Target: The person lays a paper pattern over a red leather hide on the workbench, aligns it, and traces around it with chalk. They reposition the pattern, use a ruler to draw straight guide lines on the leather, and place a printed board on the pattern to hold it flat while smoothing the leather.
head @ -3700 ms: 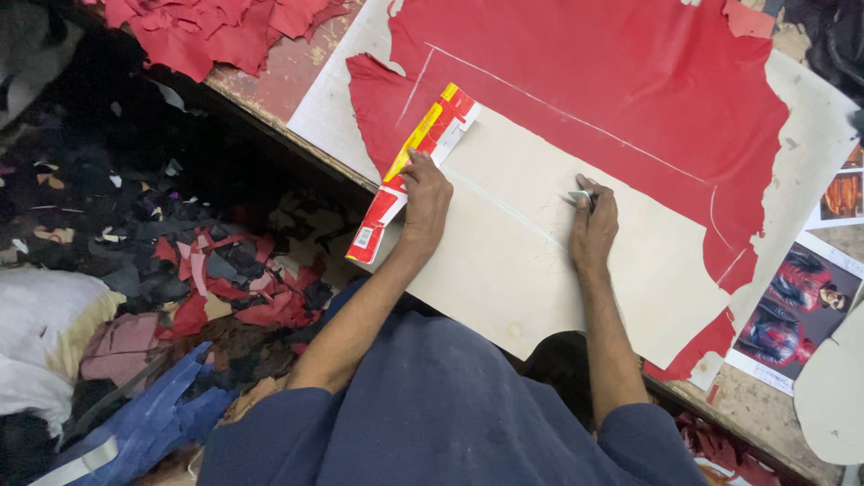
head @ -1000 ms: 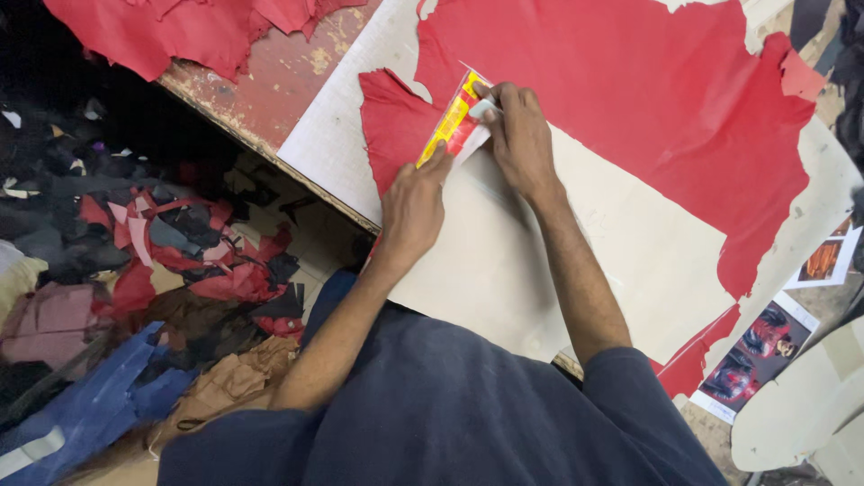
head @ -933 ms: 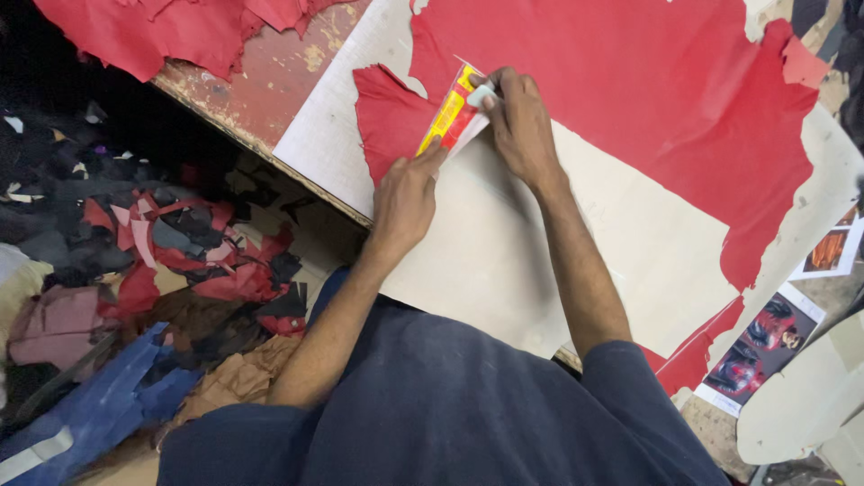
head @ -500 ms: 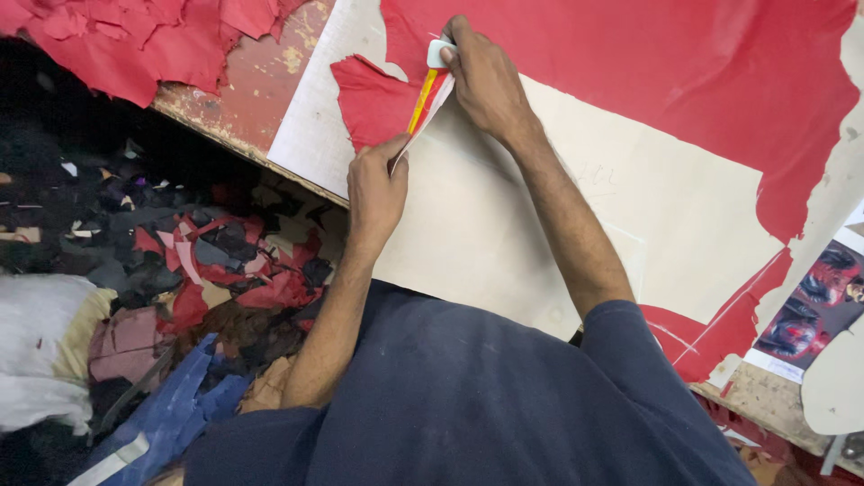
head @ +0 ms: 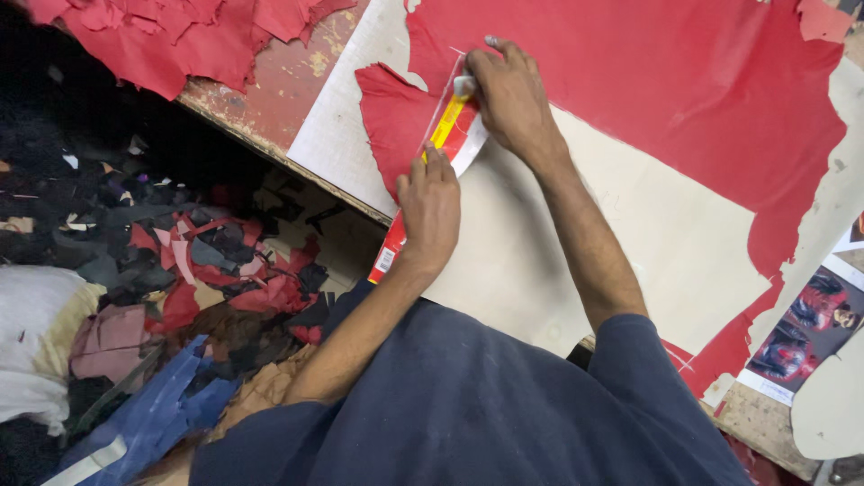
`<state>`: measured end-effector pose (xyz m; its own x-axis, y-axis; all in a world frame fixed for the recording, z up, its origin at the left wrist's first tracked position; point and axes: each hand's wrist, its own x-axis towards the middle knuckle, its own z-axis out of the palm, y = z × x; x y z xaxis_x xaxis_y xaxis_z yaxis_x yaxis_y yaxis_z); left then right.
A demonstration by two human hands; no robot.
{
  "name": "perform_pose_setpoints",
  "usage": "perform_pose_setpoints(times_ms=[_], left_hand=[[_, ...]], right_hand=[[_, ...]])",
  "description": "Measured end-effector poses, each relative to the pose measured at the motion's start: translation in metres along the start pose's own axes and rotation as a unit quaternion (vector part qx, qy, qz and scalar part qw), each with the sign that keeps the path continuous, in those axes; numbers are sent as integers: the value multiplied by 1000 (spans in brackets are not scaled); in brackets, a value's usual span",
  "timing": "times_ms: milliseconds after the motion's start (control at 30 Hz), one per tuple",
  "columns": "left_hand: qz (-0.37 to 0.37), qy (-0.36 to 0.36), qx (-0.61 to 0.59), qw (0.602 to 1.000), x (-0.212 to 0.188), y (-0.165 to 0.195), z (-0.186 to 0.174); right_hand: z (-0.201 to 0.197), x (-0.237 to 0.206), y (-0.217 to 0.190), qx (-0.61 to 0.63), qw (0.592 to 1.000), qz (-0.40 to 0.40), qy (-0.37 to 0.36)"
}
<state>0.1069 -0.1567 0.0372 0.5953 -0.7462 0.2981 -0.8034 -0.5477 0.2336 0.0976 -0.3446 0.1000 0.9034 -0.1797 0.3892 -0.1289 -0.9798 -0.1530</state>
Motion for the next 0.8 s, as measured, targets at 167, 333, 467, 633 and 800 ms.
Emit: perform_pose_setpoints(times_ms=[167,333,467,633,800], left_hand=[[1,-38,125,991,4,21,12],[35,-136,120,983,6,25,12],[15,-52,146,988,5,25,9],[22,-41,176,983,3,25,9],[36,-85,136,986,3,25,9]], right_hand=[[2,-17,-39,96,992,49,-72],[13,-22,-45,179,981,31,-73],[20,-23,-43,179,982,18,-65],[25,-21,-46,163,984,26,-68],[26,-17,-45,206,977,19,-50]])
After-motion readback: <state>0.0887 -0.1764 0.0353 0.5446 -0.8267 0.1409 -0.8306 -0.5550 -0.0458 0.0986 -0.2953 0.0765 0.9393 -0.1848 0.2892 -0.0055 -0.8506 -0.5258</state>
